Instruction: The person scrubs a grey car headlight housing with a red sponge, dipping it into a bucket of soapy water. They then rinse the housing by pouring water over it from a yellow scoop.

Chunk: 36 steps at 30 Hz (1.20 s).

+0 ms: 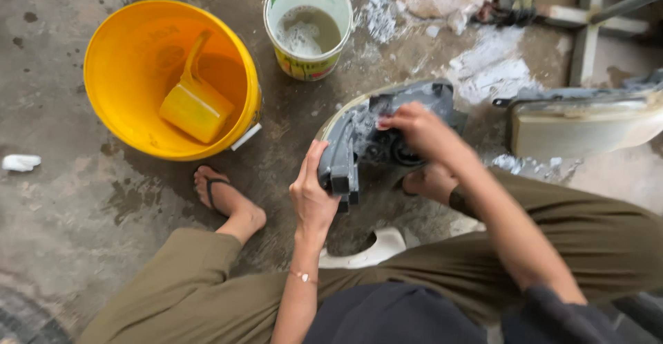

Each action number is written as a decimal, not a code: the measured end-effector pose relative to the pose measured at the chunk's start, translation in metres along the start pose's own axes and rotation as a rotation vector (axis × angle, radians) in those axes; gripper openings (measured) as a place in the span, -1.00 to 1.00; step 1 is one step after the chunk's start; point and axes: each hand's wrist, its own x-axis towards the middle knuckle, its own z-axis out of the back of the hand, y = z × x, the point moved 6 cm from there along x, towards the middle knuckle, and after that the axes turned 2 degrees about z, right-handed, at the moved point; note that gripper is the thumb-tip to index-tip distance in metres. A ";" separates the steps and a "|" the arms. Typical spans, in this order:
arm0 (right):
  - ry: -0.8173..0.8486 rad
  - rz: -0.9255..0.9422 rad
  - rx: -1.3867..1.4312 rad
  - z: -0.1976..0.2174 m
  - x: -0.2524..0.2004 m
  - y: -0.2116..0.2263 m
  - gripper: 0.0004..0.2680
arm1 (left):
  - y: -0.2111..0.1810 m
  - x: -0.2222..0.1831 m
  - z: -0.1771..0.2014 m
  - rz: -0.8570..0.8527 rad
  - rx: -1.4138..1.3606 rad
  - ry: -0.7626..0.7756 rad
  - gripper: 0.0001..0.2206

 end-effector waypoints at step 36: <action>-0.238 -0.540 -0.057 0.041 0.031 0.009 -0.55 | 0.009 0.000 0.006 0.069 0.045 -0.088 -0.40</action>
